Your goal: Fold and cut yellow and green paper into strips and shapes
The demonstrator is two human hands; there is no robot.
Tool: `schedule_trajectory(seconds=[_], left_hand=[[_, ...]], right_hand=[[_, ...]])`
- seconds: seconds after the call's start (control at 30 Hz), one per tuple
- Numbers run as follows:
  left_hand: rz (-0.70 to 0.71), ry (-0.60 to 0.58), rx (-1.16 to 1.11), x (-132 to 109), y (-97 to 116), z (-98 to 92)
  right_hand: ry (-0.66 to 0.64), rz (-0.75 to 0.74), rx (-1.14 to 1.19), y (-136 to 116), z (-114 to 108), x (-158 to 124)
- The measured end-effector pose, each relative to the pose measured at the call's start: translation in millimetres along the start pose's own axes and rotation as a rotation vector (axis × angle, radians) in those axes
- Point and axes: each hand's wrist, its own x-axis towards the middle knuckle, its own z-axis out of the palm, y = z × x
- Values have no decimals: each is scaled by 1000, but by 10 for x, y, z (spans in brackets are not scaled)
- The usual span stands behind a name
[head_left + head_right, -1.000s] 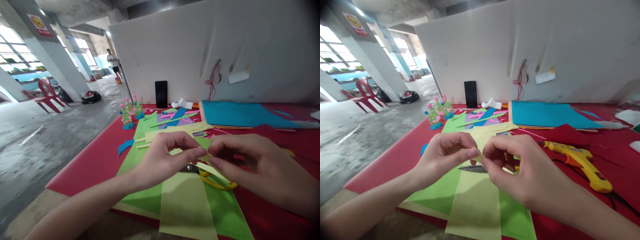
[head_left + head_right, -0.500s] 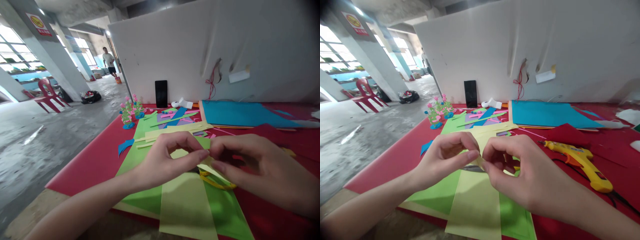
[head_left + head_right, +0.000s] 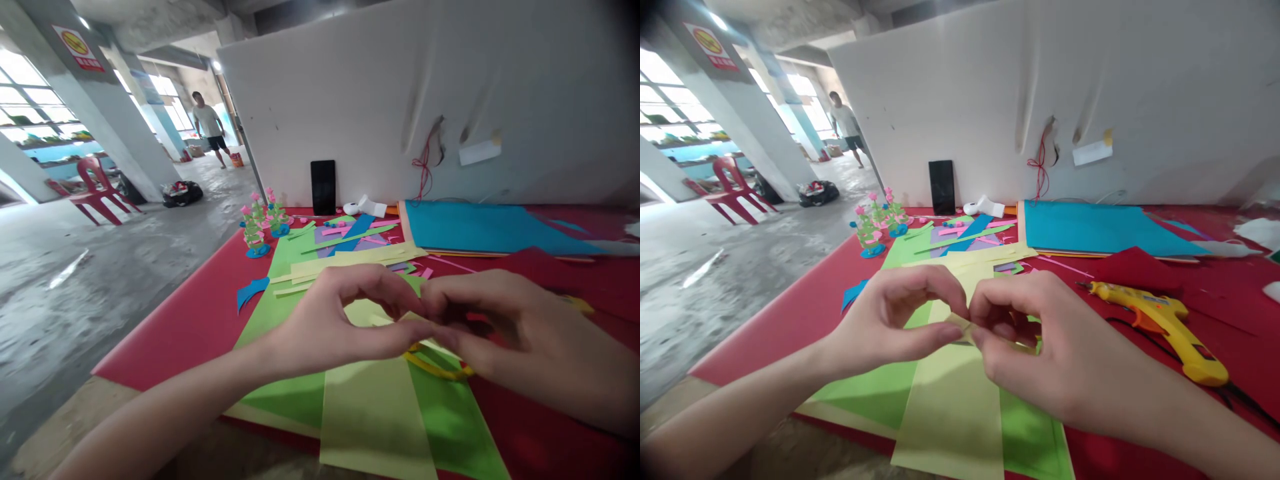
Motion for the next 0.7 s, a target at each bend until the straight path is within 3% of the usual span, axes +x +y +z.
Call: schedule_trajectory(seconds=[0.17, 0.4, 0.7], left_hand=[[-36, 1, 25, 19, -4, 10], [-189, -22, -43, 27, 14, -12], [-194, -54, -60, 10, 4, -21]], right_hand=[[15, 40, 4, -63, -20, -6], [42, 59, -71, -103, -37, 4], [55, -51, -162, 11, -17, -22]])
